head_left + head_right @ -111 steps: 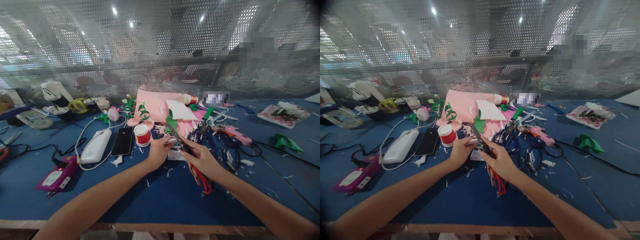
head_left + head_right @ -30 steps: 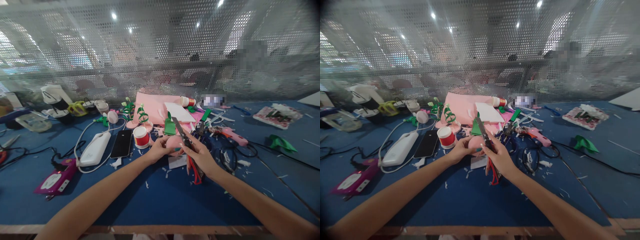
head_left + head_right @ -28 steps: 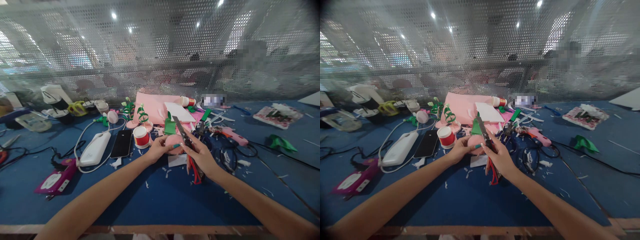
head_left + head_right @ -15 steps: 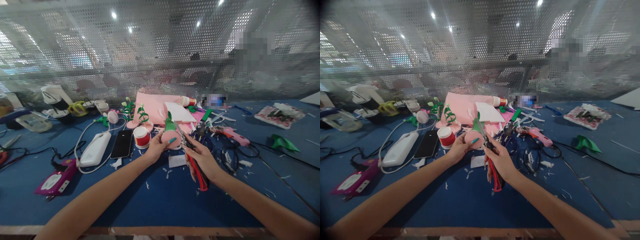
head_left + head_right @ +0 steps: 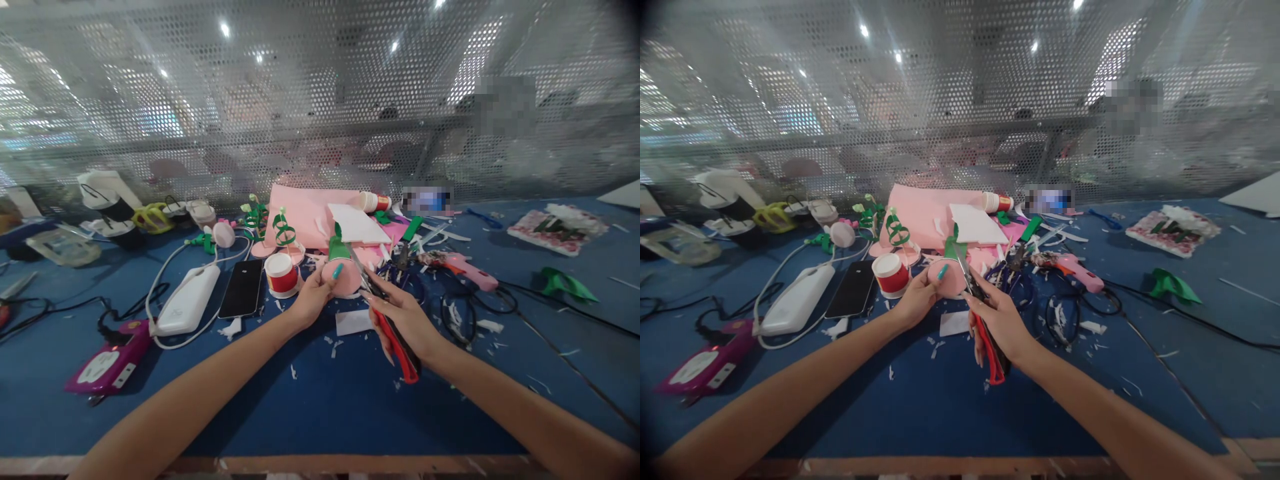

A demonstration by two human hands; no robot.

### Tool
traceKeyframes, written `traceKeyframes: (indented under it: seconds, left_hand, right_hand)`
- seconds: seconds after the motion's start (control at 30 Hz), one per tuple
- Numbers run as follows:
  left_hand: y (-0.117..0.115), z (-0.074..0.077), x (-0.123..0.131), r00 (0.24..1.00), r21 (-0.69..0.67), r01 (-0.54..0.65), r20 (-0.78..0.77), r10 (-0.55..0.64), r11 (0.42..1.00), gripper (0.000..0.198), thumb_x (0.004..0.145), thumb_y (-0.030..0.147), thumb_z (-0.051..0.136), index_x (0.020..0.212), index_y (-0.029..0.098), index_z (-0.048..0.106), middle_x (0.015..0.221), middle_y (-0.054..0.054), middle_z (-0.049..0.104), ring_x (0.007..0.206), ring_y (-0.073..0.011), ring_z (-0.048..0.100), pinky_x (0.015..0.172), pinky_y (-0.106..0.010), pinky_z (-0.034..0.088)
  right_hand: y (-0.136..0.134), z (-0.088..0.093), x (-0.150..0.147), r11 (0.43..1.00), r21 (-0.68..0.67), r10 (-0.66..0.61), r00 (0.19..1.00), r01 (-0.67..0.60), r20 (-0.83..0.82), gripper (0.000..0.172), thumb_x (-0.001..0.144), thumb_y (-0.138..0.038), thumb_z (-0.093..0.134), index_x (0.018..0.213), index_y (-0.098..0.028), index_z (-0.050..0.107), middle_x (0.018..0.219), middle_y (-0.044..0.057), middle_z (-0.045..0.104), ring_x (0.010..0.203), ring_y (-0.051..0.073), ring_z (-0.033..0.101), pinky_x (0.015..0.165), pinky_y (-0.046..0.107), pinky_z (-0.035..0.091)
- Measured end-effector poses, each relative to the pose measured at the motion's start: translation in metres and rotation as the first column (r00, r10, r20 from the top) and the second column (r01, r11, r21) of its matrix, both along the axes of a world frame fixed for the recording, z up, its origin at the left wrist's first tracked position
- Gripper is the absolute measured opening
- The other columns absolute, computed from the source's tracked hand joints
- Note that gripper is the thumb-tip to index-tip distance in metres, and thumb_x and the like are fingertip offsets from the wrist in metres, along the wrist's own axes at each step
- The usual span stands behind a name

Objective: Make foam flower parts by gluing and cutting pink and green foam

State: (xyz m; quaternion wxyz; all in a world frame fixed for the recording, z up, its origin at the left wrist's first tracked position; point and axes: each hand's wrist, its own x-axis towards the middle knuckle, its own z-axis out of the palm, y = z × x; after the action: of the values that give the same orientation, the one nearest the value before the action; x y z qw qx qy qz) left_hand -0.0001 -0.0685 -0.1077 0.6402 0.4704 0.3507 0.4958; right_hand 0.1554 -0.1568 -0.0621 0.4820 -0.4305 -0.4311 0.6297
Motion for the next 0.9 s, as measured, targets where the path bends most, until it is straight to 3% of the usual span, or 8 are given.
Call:
traceKeyframes:
  seconds: [0.2,0.33,0.43,0.63,0.9]
  left_hand:
    - [0.001,-0.003,-0.003,0.992,0.086,0.033,-0.128,-0.022,0.996,0.033,0.060,0.019,0.073,0.092,0.013,0.066,0.088,-0.005,0.070,0.078,-0.0163,0.064,0.077,-0.029,0.050]
    - [0.001,-0.003,-0.005,0.983,0.168,0.034,-0.185,-0.002,0.985,0.038,0.060,0.018,0.073,0.097,0.013,0.066,0.089,-0.005,0.070,0.081,-0.0186,0.064,0.076,-0.031,0.051]
    - [0.001,-0.004,-0.005,0.979,0.196,-0.029,-0.191,0.067,0.980,0.038,0.063,0.018,0.071,0.100,0.014,0.064,0.093,-0.005,0.070,0.083,-0.0183,0.064,0.077,-0.030,0.052]
    - [-0.001,0.001,-0.003,0.988,0.108,-0.115,-0.089,0.125,0.987,0.043,0.065,0.020,0.070,0.107,0.017,0.059,0.105,-0.006,0.066,0.086,-0.0193,0.064,0.070,-0.032,0.056]
    - [-0.003,0.004,-0.003,0.995,0.047,-0.097,0.007,0.097,0.994,0.043,0.064,0.014,0.070,0.106,0.017,0.059,0.106,-0.008,0.065,0.085,-0.0207,0.066,0.068,-0.034,0.059]
  right_hand:
    - [0.000,-0.004,0.001,0.995,0.036,0.088,0.996,-0.089,0.019,0.072,0.081,-0.032,0.058,0.144,-0.030,0.022,0.052,-0.007,0.054,0.030,0.010,0.049,0.026,0.021,0.043]
    - [0.000,-0.009,-0.001,0.995,0.060,0.072,0.996,-0.076,0.057,0.073,0.082,-0.034,0.057,0.144,-0.030,0.021,0.052,-0.007,0.055,0.030,0.011,0.051,0.027,0.020,0.044]
    - [0.000,-0.012,-0.002,0.996,0.077,0.036,0.995,-0.044,0.096,0.073,0.082,-0.035,0.057,0.145,-0.031,0.019,0.051,-0.008,0.054,0.030,0.011,0.051,0.027,0.022,0.046]
    - [0.001,-0.011,-0.002,0.999,0.027,-0.022,0.996,0.020,0.084,0.073,0.081,-0.035,0.057,0.144,-0.033,0.020,0.050,-0.008,0.053,0.030,0.012,0.050,0.026,0.026,0.047]
    - [-0.001,-0.008,-0.002,1.000,0.009,-0.013,0.999,0.012,0.044,0.075,0.081,-0.035,0.058,0.145,-0.033,0.019,0.051,-0.008,0.053,0.029,0.012,0.049,0.024,0.025,0.046]
